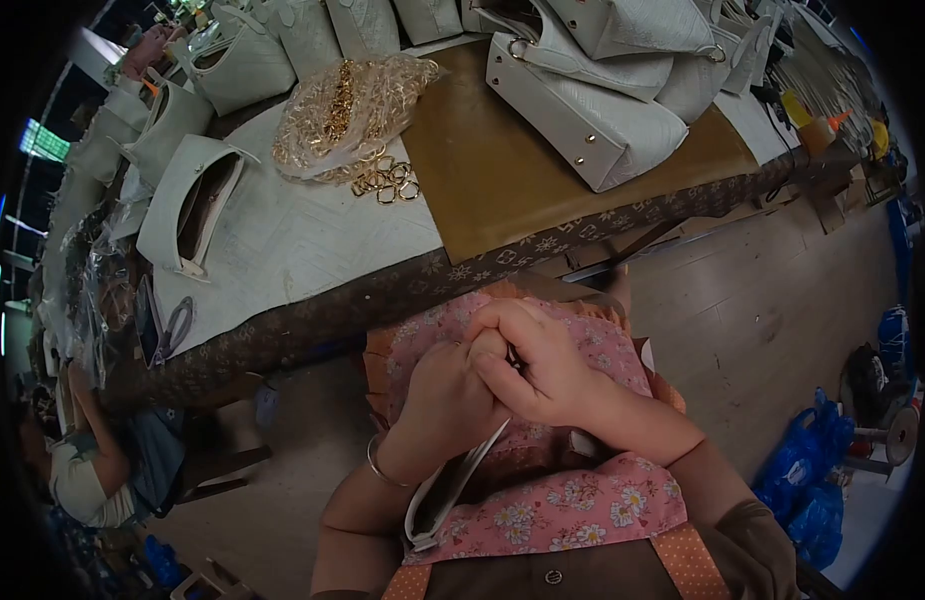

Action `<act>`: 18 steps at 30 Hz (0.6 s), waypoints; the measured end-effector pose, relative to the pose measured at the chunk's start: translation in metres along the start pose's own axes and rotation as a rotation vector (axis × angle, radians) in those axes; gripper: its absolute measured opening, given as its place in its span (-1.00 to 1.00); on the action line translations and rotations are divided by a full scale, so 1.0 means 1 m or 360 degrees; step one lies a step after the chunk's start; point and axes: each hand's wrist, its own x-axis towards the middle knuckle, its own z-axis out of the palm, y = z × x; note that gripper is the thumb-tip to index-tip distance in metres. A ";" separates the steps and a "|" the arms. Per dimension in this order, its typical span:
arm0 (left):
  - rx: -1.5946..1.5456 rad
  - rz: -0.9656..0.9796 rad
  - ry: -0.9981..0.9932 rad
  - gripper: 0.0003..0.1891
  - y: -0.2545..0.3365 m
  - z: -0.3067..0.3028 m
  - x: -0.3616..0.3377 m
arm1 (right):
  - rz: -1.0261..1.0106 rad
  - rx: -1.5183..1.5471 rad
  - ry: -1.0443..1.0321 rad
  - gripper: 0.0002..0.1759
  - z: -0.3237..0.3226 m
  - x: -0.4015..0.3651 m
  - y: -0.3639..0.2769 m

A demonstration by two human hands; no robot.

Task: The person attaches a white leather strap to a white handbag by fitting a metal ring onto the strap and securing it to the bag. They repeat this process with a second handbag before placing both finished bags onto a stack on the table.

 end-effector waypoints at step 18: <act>-0.0037 -0.0035 -0.0087 -0.72 0.004 0.003 0.003 | 0.0085 0.0063 0.0114 -0.92 0.000 0.000 -0.001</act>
